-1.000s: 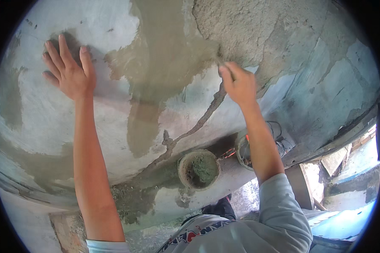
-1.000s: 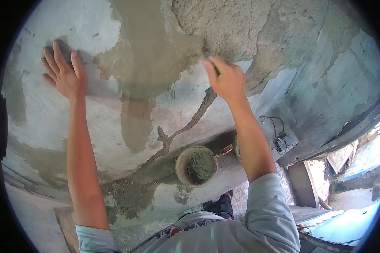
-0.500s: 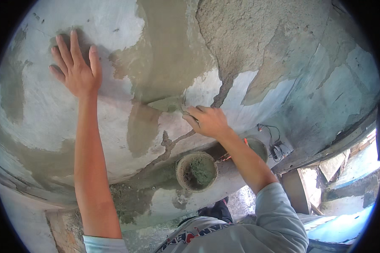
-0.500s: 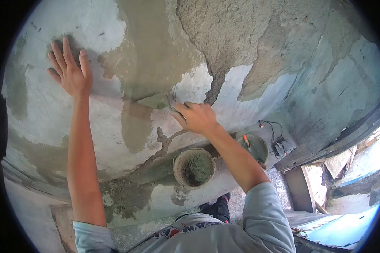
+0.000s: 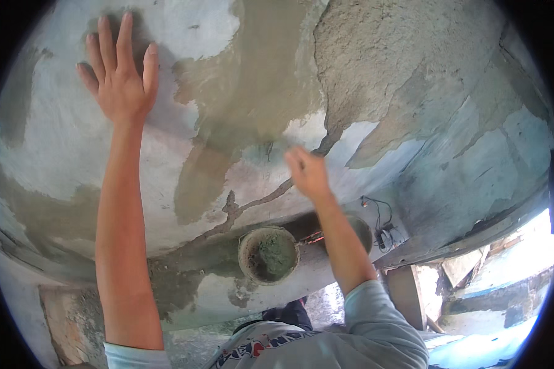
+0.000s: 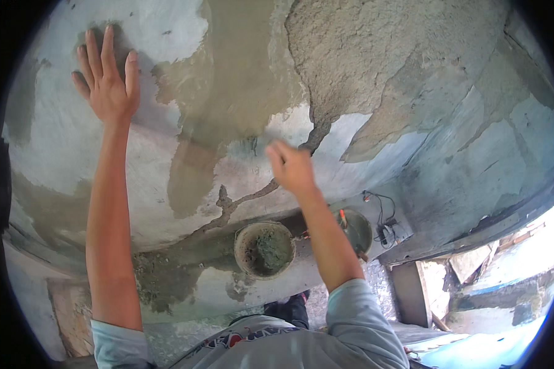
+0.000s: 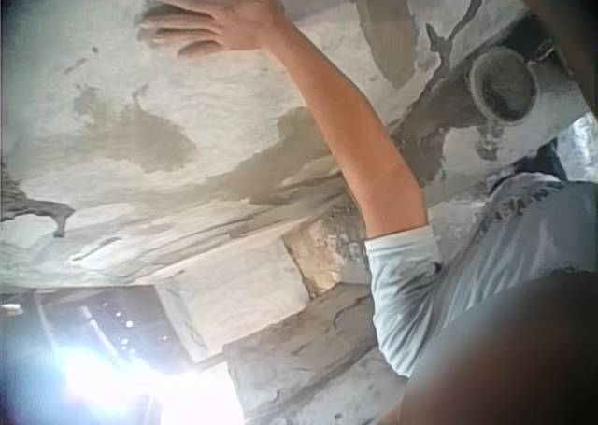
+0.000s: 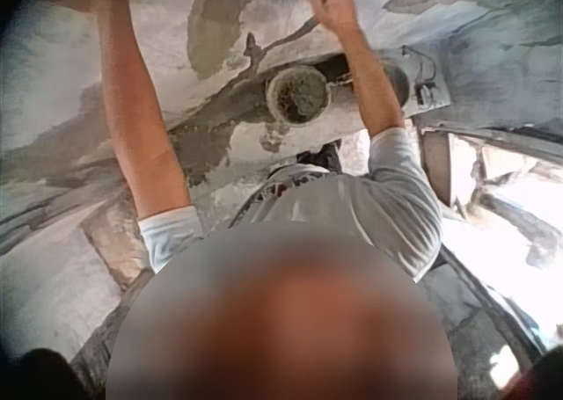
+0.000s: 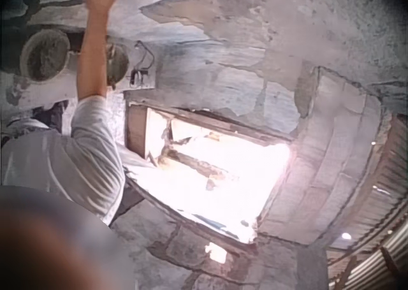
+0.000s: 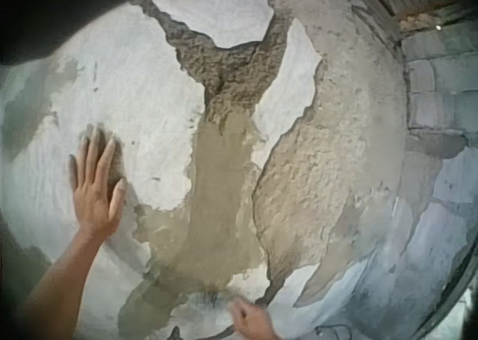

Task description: The person patches a damaged interior wall with cement mix from a bucket, applying it with a trowel.

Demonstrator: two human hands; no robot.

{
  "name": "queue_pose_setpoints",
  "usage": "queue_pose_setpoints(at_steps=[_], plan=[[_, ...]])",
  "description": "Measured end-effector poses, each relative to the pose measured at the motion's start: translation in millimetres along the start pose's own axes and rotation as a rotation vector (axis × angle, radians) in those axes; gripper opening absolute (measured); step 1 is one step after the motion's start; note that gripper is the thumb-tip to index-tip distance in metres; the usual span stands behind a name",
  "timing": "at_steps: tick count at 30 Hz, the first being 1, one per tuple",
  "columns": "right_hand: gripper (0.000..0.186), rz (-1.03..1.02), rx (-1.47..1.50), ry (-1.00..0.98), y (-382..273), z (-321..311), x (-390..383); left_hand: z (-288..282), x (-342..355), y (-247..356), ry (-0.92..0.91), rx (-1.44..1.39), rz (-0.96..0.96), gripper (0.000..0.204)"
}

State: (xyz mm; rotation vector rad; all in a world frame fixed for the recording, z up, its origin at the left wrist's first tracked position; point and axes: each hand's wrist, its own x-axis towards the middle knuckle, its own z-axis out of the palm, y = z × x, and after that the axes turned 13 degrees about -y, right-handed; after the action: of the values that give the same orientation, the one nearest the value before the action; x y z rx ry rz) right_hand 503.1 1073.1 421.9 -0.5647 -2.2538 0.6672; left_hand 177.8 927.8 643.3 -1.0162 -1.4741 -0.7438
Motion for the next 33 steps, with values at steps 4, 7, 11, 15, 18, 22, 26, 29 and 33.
queue_pose_setpoints(at_steps=[4,7,11,15,18,22,26,29,33], plan=[[0.019,-0.091,-0.166,-0.193,-7.3,27.8,-27.4,-4.2,0.4,-1.5,-0.003,0.01,0.02,0.064],[0.025,-0.051,-0.103,-0.102,7.3,-3.8,-13.2,-3.2,-0.8,-0.7,-0.007,0.003,0.01,0.063],[0.029,0.076,0.249,0.149,-10.5,-47.7,25.7,-5.1,-1.0,2.7,-0.003,-0.015,0.009,0.063],[0.025,-0.013,0.043,-0.004,-2.2,-11.8,16.1,-1.6,1.2,4.4,0.01,-0.016,0.002,0.063],[0.023,-0.199,-0.041,-0.032,-4.0,22.3,-8.4,-5.0,0.6,3.8,-0.007,-0.005,-0.002,0.063],[0.024,-0.115,-0.388,-0.169,-4.7,6.5,-10.4,-3.0,-1.4,3.1,-0.002,-0.003,0.004,0.063],[0.021,-0.231,-0.449,0.21,-7.9,-62.3,37.8,-4.0,0.9,1.4,0.013,0.003,0.012,0.062],[0.022,-0.239,-0.478,0.303,-11.5,-93.5,53.9,-5.5,-0.5,3.3,-0.004,-0.016,-0.005,0.063],[0.024,-0.115,-0.192,0.31,-8.3,-74.2,46.6,-5.5,0.5,1.5,0.0,0.006,0.0,0.063]])
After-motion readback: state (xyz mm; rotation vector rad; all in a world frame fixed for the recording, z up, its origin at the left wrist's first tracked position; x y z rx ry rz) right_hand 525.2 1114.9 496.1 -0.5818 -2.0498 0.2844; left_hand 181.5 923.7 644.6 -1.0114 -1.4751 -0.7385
